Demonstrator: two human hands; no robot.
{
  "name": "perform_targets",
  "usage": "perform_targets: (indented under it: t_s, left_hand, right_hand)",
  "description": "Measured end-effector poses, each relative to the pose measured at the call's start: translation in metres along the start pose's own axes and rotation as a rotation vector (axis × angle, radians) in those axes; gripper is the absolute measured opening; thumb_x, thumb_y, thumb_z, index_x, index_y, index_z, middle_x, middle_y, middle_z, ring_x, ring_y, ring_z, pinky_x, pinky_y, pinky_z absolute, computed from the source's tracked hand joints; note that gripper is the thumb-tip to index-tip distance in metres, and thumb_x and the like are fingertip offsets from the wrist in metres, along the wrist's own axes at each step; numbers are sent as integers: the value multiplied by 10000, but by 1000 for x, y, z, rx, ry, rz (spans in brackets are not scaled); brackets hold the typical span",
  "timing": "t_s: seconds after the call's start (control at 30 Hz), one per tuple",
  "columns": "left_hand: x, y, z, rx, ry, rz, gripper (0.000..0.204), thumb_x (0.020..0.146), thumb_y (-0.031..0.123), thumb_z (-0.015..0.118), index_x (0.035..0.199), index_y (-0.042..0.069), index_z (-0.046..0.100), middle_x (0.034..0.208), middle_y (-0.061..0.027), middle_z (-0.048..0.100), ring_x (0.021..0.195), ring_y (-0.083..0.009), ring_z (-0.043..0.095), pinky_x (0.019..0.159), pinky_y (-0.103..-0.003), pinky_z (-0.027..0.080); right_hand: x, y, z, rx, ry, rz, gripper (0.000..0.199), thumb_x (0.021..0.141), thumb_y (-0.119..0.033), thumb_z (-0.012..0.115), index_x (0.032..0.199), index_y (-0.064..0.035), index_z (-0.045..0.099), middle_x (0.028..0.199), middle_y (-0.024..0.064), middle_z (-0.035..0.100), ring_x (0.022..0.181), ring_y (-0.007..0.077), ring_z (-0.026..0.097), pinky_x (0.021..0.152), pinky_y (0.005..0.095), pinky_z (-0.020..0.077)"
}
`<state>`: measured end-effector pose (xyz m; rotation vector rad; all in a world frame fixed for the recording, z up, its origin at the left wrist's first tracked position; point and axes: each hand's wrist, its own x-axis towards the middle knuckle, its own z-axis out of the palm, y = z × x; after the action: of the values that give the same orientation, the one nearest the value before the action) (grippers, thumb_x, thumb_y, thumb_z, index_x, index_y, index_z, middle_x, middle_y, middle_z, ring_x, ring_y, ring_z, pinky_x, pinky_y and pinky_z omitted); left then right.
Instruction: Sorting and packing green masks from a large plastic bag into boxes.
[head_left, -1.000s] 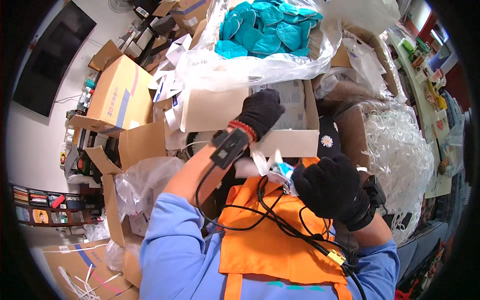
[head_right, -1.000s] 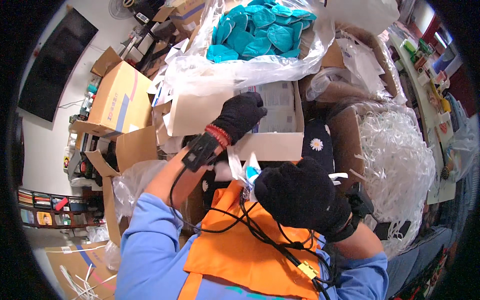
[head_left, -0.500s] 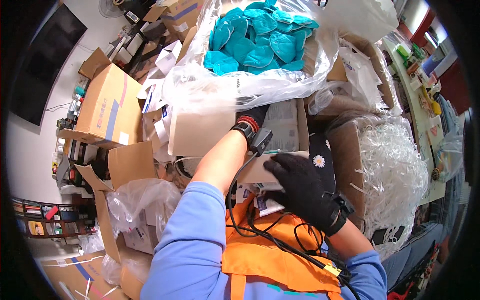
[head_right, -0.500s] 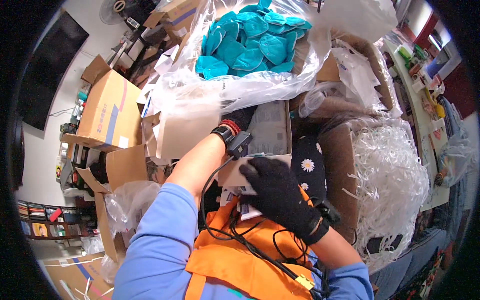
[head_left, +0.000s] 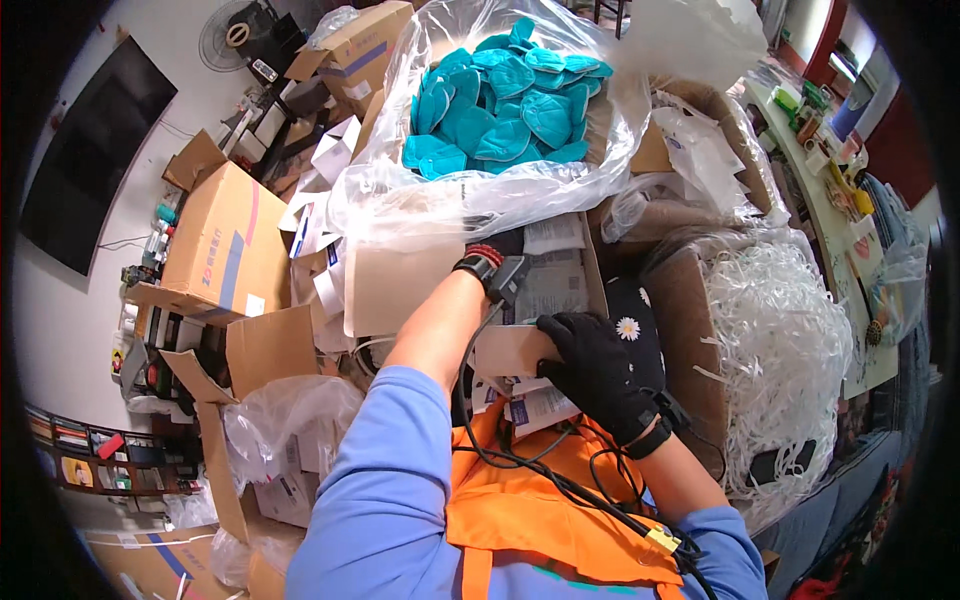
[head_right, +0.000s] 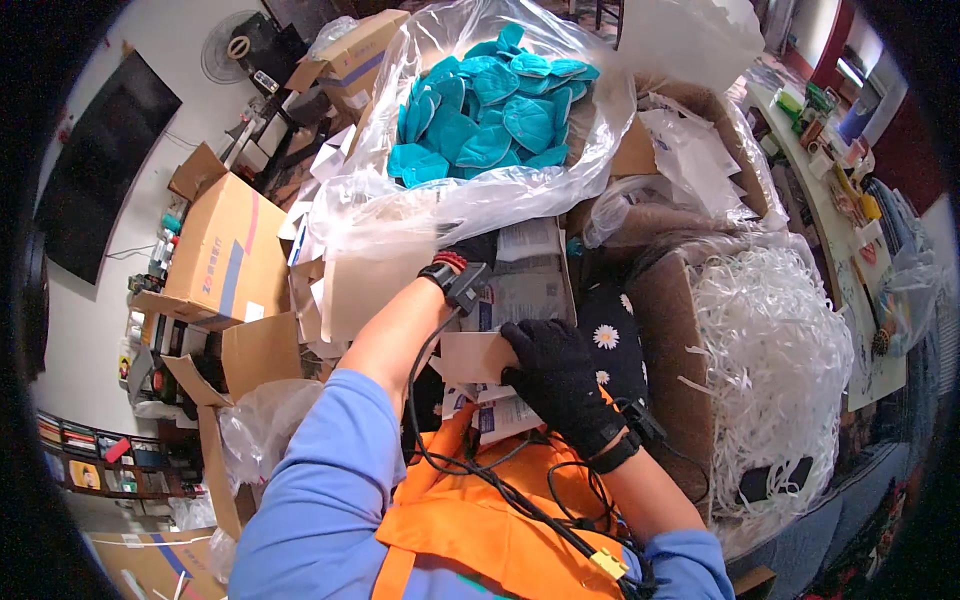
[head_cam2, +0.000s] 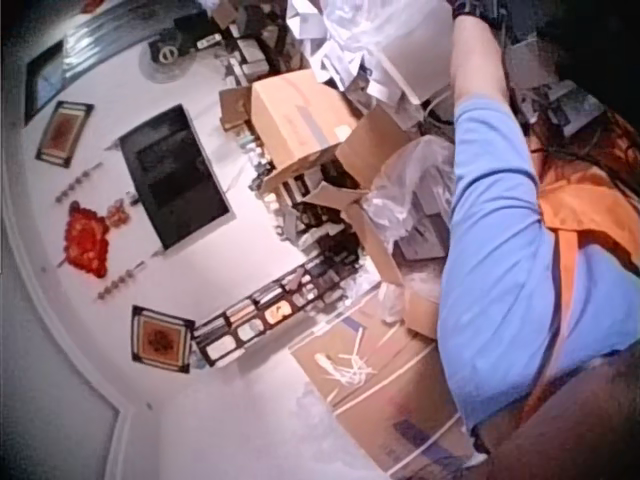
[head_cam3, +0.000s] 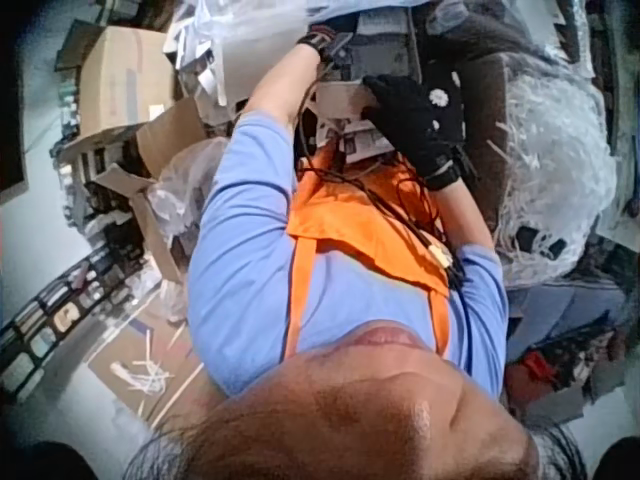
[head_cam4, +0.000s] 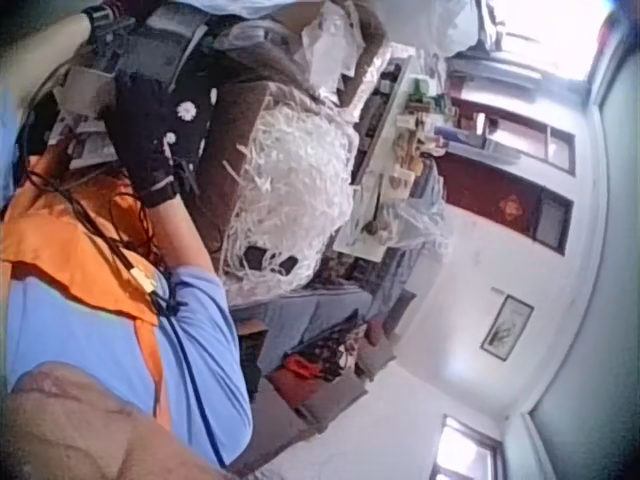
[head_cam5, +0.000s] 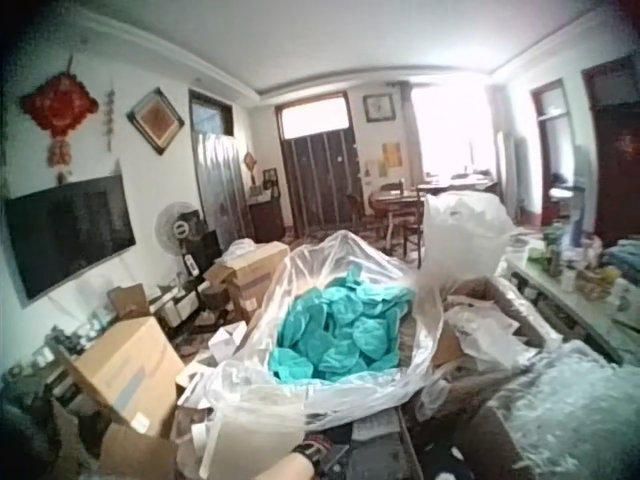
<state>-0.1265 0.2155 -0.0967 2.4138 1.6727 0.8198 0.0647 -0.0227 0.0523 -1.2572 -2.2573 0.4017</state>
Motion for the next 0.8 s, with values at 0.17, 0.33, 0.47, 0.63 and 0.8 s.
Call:
perform_targets:
  t_s: [0.17, 0.33, 0.47, 0.63, 0.8]
  left_hand:
    - [-7, 22, -46, 390, 188, 231, 430, 891, 281, 454, 1279, 108, 522, 1288, -183, 523, 1205, -328, 481, 994, -451, 380]
    - [-27, 98, -123, 215, 7, 180, 328, 782, 139, 537, 1098, 85, 608, 957, -188, 654, 849, -359, 645, 729, -470, 512]
    - [-50, 134, -177, 15, -120, 103, 197, 747, 141, 615, 934, 79, 627, 817, -172, 653, 724, -356, 648, 649, -434, 519]
    - [-72, 154, -220, -284, -18, 146, 292, 759, 203, 683, 1019, 93, 607, 855, -156, 653, 739, -347, 650, 638, -414, 520]
    - [-86, 134, -227, -214, 69, 321, 241, 815, 151, 676, 1036, 93, 604, 853, -143, 640, 743, -336, 646, 630, -376, 521]
  right_hand:
    - [-3, -6, -5, 55, 7, -3, 489, 664, -160, 743, 1119, -69, 586, 1106, 121, 600, 1054, 296, 555, 967, 410, 405]
    - [0, -5, -46, 16, 56, 61, 453, 704, -144, 712, 1133, -63, 591, 1121, 136, 596, 1072, 307, 546, 968, 420, 404]
    - [32, -1, -51, -204, 450, -83, 386, 740, -140, 683, 1112, -77, 604, 1145, 116, 593, 1070, 305, 546, 944, 437, 412]
    - [79, 14, -45, 17, 237, -86, 210, 751, -139, 659, 949, -69, 651, 974, 136, 644, 917, 333, 610, 802, 431, 475]
    - [85, 11, -47, 118, 103, -79, 133, 775, -144, 646, 863, -45, 663, 844, 167, 647, 839, 353, 625, 732, 425, 489]
